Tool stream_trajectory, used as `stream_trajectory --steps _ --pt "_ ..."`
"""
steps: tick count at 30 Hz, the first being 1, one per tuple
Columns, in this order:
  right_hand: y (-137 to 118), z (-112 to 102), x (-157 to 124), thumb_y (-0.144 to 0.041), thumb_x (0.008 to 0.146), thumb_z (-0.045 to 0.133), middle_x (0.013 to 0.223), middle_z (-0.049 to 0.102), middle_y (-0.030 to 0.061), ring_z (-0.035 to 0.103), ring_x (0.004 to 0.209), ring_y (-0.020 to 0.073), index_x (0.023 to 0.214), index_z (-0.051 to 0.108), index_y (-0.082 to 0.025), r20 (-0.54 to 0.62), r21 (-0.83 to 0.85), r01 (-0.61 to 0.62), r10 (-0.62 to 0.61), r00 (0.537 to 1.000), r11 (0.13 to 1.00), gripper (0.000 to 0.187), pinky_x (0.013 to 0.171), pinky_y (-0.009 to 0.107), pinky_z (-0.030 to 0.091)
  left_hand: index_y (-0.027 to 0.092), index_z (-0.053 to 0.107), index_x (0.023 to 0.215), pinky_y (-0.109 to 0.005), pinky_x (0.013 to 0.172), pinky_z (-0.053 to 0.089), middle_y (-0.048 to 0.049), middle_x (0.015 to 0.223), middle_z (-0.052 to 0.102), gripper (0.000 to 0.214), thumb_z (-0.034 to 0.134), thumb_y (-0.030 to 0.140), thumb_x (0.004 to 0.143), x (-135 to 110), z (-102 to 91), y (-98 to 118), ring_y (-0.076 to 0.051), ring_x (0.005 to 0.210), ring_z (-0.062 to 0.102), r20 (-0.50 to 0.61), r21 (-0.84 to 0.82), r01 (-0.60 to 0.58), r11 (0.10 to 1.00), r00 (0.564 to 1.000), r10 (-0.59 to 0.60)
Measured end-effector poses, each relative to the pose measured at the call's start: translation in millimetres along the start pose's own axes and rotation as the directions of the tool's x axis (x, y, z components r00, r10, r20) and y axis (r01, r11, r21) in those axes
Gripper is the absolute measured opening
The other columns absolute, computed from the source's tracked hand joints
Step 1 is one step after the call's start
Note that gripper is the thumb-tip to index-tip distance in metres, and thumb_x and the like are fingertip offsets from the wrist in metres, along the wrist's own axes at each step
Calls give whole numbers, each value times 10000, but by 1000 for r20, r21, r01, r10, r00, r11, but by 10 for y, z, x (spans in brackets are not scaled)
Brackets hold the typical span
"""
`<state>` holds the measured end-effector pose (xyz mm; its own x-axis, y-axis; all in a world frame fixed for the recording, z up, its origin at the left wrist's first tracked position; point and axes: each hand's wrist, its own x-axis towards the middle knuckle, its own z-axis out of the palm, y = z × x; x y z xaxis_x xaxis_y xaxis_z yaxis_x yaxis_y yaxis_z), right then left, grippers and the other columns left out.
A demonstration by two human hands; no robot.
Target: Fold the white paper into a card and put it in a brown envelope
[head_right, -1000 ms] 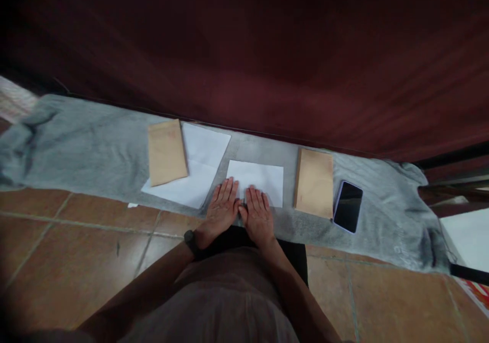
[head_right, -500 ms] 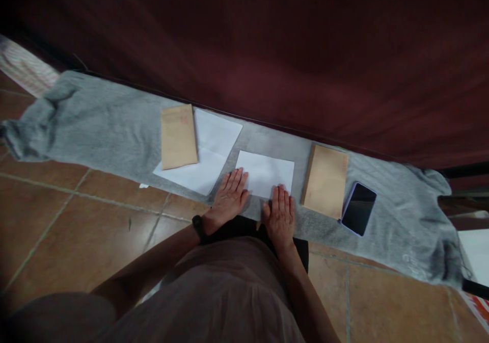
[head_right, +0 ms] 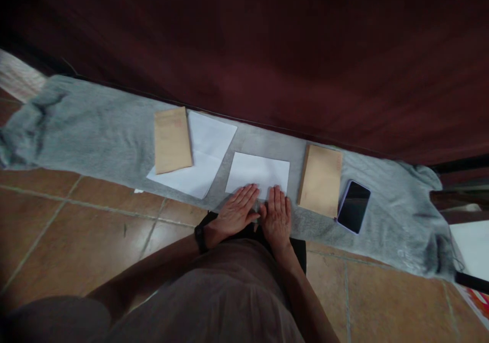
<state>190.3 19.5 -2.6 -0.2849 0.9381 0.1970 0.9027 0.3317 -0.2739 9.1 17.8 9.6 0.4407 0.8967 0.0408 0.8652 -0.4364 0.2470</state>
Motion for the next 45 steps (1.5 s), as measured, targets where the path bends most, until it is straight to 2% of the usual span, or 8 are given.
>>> stream_trajectory --steps 5,10,18,23,28,32,38,45 --pt "-12 2 12 -405 1082 378 1645 312 182 317 1521 294 1626 222 -120 -12 -47 -4 3 1000 999 634 1229 520 277 95 258 1606 -443 1282 218 -142 1669 272 768 430 558 1017 -85 -38 -150 -259 1569 186 -41 38 123 992 992 -122" --pt "-23 -16 26 -397 1083 372 1643 322 175 317 1522 293 1626 224 -118 -3 -66 3 -3 1000 998 628 1232 518 279 82 228 1612 -460 1271 244 -161 1652 310 713 397 476 1042 -186 -109 -282 -265 1560 223 -92 65 237 969 969 -231" --pt "3 -27 -4 -418 1081 363 1641 325 177 327 1519 294 1631 199 -114 -35 -43 -18 17 999 999 649 1221 504 322 75 208 1618 -496 1250 289 -184 1633 342 667 374 389 1053 -270 -94 -383 -297 1539 281 -199 65 300 952 939 -282" --pt "-18 -76 158 -398 1081 353 1609 386 187 349 1509 301 1600 297 -91 -35 10 -66 66 997 998 606 1211 523 339 99 130 1633 -503 1258 278 -158 1663 290 648 332 300 1051 31 -115 -314 -276 1560 222 -256 41 292 956 927 -272" --pt "-68 -19 721 -360 1093 253 1607 409 148 335 1520 246 1564 382 -106 -28 161 3 2 1000 987 551 1227 485 336 76 173 1619 -479 1274 258 -155 1673 271 622 310 217 1029 604 -41 -217 -250 1570 186 -198 -1 172 985 966 -168" --pt "-45 140 1077 -314 1094 220 1577 457 149 356 1509 226 1537 432 -102 -20 141 57 -55 998 988 535 1249 484 294 56 249 1596 -501 1266 266 -184 1651 314 609 335 187 1007 872 86 -264 -273 1561 216 -158 -7 114 993 981 -114" --pt "35 281 1125 -343 1084 345 1599 426 139 341 1514 259 1541 425 -109 -28 11 30 -30 999 999 520 1238 486 290 43 330 1562 -490 1262 270 -186 1626 362 563 287 198 1022 869 75 -504 -263 1550 252 -200 -1 182 983 963 -178" --pt "135 314 1062 -384 1084 339 1605 397 187 353 1503 299 1571 365 -84 -132 -48 -128 121 984 991 572 1217 510 298 33 309 1568 -508 1256 277 -205 1624 349 586 333 255 1026 758 9 -686 -282 1546 257 -269 19 265 964 930 -250"
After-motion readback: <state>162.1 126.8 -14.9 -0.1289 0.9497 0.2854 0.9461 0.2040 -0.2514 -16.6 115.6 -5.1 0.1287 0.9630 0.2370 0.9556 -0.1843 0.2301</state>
